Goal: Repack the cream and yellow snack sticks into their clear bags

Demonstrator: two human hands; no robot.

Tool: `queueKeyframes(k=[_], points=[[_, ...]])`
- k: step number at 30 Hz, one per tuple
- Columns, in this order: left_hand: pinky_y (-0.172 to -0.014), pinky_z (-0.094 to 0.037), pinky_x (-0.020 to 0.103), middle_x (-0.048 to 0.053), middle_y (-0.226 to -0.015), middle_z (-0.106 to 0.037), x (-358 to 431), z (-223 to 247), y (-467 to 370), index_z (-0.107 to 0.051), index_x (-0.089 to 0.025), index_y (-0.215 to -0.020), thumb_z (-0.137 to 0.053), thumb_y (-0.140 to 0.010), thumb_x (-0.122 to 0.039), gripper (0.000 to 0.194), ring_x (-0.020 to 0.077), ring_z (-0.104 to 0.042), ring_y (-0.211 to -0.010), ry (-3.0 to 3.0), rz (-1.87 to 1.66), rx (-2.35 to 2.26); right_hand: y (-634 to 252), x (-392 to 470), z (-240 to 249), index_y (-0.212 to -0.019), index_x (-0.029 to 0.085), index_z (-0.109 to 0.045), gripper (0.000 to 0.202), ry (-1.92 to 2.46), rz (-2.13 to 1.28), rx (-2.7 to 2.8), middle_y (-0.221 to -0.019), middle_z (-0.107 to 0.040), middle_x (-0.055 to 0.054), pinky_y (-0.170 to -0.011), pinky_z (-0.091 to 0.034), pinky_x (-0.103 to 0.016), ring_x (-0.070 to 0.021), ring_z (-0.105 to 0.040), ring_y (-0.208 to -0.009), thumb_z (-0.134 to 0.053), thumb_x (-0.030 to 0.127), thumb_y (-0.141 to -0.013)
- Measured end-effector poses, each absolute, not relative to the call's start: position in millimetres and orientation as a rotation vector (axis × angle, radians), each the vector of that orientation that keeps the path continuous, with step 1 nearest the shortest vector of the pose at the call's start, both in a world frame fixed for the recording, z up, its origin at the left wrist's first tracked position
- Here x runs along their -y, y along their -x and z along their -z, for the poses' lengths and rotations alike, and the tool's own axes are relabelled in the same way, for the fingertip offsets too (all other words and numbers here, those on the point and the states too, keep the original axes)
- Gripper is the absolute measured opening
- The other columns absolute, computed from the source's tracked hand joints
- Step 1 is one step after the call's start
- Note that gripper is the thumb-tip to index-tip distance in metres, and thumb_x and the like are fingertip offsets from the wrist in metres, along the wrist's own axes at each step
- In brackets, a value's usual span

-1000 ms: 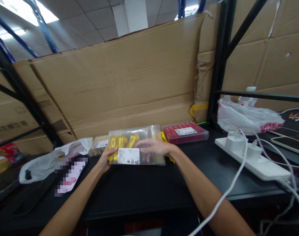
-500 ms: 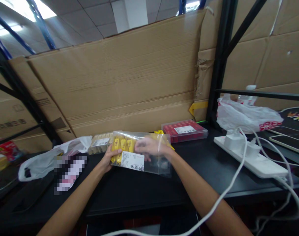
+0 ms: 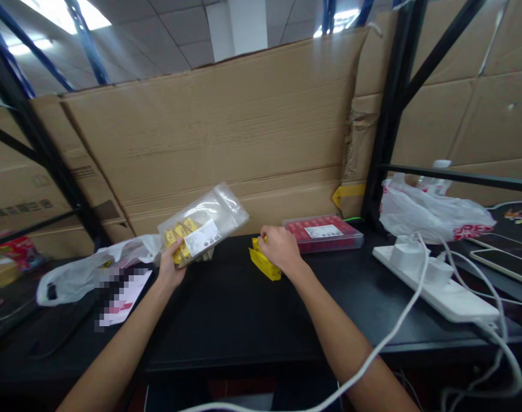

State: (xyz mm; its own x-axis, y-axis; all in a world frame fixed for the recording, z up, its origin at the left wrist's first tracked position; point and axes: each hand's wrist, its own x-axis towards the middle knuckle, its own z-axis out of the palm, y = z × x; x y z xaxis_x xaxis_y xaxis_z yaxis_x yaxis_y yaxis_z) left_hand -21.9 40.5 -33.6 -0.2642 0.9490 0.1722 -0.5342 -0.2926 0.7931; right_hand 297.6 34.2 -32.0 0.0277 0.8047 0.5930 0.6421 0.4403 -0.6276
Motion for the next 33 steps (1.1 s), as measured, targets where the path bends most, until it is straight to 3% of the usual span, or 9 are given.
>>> queueKeyframes(k=[4,9,12,15,19,22,26,30,33], points=[[-0.074,-0.065,0.031,0.008,-0.105,-0.08,-44,33,28,-0.063,-0.019,-0.13,-0.077,-0.083,-0.019,0.049,0.0206,-0.079,-0.081,-0.748,-1.817,-0.757,-279,-29,40,-0.069,0.022,-0.065,0.014,1.253,-0.136,1.941,-0.081,-0.071,-0.012,-0.083,-0.046,-0.036,-0.0306,-0.066,-0.093,-0.077,0.024,-0.074],[-0.07,-0.065,0.03,0.008,-0.097,-0.079,-47,36,30,-0.067,-0.017,-0.12,-0.077,-0.08,-0.015,0.041,0.02,-0.078,-0.078,-0.758,-1.835,-0.788,-273,-27,43,-0.069,0.02,-0.063,0.014,1.159,-0.121,2.073,-0.076,-0.07,-0.007,-0.079,-0.045,-0.032,-0.0252,-0.066,-0.085,-0.069,0.007,-0.069],[-0.071,-0.065,0.029,0.008,-0.1,-0.079,-48,38,30,-0.066,-0.018,-0.118,-0.081,-0.075,-0.013,0.046,0.0203,-0.079,-0.08,-0.801,-1.872,-0.807,-277,-26,38,-0.098,0.021,-0.071,0.023,1.096,-0.13,2.025,-0.085,-0.071,-0.003,-0.076,-0.047,-0.029,-0.02,-0.065,-0.079,-0.064,0.011,-0.078],[-0.072,-0.065,0.029,0.007,-0.101,-0.079,-49,40,30,-0.065,-0.018,-0.115,-0.084,-0.073,-0.013,0.047,0.02,-0.078,-0.081,-0.842,-1.908,-0.826,-287,-27,31,-0.126,0.019,-0.064,0.036,1.014,-0.208,1.713,-0.093,-0.071,-0.005,-0.068,-0.05,-0.029,-0.0181,-0.064,-0.072,-0.058,0.023,-0.091],[-0.072,-0.065,0.03,0.007,-0.102,-0.079,-49,42,29,-0.065,-0.019,-0.113,-0.088,-0.07,-0.016,0.049,0.0214,-0.079,-0.081,-0.9,-1.907,-0.829,-306,-35,25,-0.106,0.021,-0.063,0.027,0.772,-0.443,1.045,-0.087,-0.068,-0.003,-0.054,-0.05,-0.028,-0.0173,-0.062,-0.062,-0.072,0.036,-0.085],[-0.073,-0.065,0.031,0.007,-0.1,-0.079,-48,45,27,-0.065,-0.019,-0.113,-0.091,-0.066,-0.018,0.053,0.0231,-0.079,-0.082,-0.958,-1.853,-0.821,-316,-44,25,-0.104,0.024,-0.053,0.033,0.744,-0.461,0.909,-0.082,-0.065,0.001,-0.05,-0.051,-0.028,-0.016,-0.061,-0.057,-0.073,0.039,-0.083],[-0.074,-0.065,0.034,0.007,-0.098,-0.079,-46,49,23,-0.064,-0.017,-0.115,-0.092,-0.062,-0.02,0.06,0.0252,-0.079,-0.085,-1.033,-1.756,-0.806,-315,-55,32,-0.1,0.025,-0.051,0.036,0.729,-0.581,0.91,-0.074,-0.063,0.004,-0.049,-0.052,-0.027,-0.0156,-0.062,-0.054,-0.074,0.043,-0.079],[-0.071,-0.065,0.034,0.008,-0.098,-0.08,-42,52,20,-0.064,-0.018,-0.118,-0.093,-0.061,-0.022,0.065,0.0251,-0.079,-0.081,-1.087,-1.66,-0.804,-306,-54,37,-0.083,0.021,-0.062,0.033,0.743,-0.864,1.145,-0.061,-0.063,0.003,-0.041,-0.045,-0.023,-0.0138,-0.058,-0.046,-0.083,0.045,-0.073],[-0.069,-0.065,0.033,0.008,-0.097,-0.08,-39,51,19,-0.064,-0.018,-0.12,-0.092,-0.062,-0.023,0.064,0.025,-0.079,-0.079,-1.108,-1.606,-0.806,-303,-47,37,-0.074,0.018,-0.066,0.034,0.728,-1.062,1.328,-0.061,-0.067,-0.001,-0.039,-0.042,-0.021,-0.0127,-0.059,-0.047,-0.082,0.049,-0.077]])
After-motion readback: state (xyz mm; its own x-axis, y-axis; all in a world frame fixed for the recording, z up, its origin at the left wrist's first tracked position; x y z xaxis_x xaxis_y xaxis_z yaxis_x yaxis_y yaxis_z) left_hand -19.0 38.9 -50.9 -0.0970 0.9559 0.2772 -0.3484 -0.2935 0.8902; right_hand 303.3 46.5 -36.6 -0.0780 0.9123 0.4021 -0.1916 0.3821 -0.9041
